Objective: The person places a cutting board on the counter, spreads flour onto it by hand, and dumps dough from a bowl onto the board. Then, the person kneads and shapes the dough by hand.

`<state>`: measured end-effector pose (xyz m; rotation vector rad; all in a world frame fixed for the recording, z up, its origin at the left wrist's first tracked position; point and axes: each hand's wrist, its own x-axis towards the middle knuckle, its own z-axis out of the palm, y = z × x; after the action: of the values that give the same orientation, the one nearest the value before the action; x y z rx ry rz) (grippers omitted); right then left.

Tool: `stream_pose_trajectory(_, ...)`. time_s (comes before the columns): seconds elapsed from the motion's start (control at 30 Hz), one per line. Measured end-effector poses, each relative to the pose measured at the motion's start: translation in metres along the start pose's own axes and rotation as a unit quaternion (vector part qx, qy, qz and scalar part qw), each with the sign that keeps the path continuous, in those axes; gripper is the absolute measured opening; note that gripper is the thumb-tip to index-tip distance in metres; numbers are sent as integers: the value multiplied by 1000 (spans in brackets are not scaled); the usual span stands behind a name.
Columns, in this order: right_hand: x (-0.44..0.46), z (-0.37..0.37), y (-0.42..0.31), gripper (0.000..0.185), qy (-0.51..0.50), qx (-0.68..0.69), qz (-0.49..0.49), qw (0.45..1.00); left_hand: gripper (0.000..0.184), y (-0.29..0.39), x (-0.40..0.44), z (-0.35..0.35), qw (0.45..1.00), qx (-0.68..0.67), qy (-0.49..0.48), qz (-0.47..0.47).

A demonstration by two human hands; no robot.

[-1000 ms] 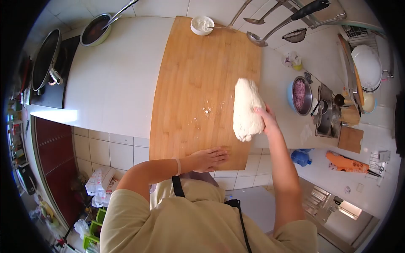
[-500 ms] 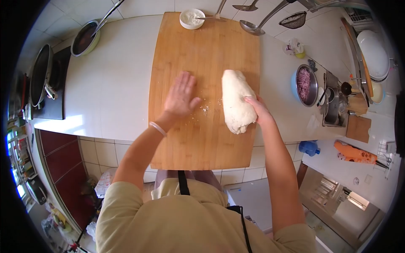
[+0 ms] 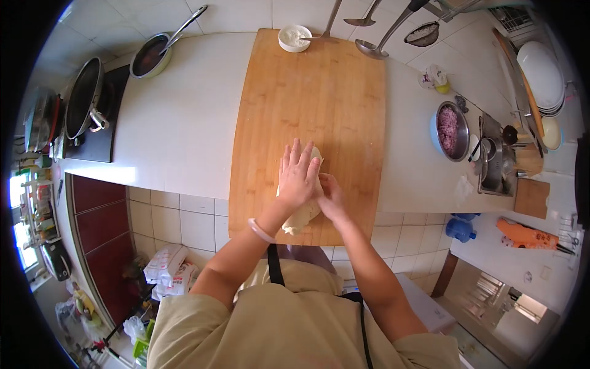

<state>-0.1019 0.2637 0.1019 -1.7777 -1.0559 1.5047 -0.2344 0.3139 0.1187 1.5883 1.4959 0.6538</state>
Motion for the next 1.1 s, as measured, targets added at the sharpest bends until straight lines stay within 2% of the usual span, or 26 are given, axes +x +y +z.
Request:
stream_pose_trajectory(0.03,3,-3,-4,52,-9,61,4,998,54,1,-1,4,995,96,24,-1)
stream_pose_trajectory(0.07,7,-2,-7,52,-11,64,1,998,57,0,0,7,994,103,28,-18)
stream_pose_trajectory(0.1,10,-1,-10,48,68,36,-68,995,57,0,-3,10,994,106,29,-17)
stream_pose_trajectory(0.13,11,3,-17,46,148,8,-135,980,59,1,-9,13,985,168,38,11)
stream_pose_trajectory(0.17,6,13,-36,47,178,-79,-213,957,60,3,-13,17,971,230,47,39)
stream_pose_trajectory(0.2,7,28,-35,49,173,-99,-219,955,61,6,-18,18,956,286,32,50)
stream_pose_trajectory(0.33,10,53,-20,63,186,-206,-267,923,61,-24,-20,21,967,229,88,64)
stream_pose_trajectory(0.5,45,44,-18,63,179,-188,-264,929,61,-41,11,21,964,231,107,80)
stream_pose_trajectory(0.57,60,44,-16,58,194,-156,-232,940,61,-40,30,21,964,235,114,58)
stream_pose_trajectory(0.6,70,45,-15,52,226,-167,-246,928,61,-39,36,22,963,235,123,39)
stream_pose_trajectory(0.73,97,46,-22,45,235,-164,-265,921,58,-36,63,15,961,244,129,34)
stream_pose_trajectory(0.8,103,44,-29,41,234,-181,-213,931,50,-35,72,15,959,256,121,18)
stream_pose_trajectory(0.9,113,48,-30,43,271,-187,-175,928,48,-37,80,15,963,248,105,13)
stream_pose_trajectory(0.93,112,49,-29,43,276,-186,-181,926,49,-30,78,12,961,264,78,-17)
stream_pose_trajectory(1.0,112,40,-31,37,242,-52,-127,960,47,-22,69,4,970,229,75,-16)
stream_pose_trajectory(1.03,100,32,-32,37,245,-53,-134,959,47,-20,65,-1,978,197,66,-25)
stream_pose_trajectory(1.07,87,25,-33,39,193,57,-132,971,54,-23,62,-10,988,131,70,-32)
stream_pose_trajectory(1.1,74,22,-34,41,137,167,-128,968,54,-27,69,-23,988,131,76,-28)
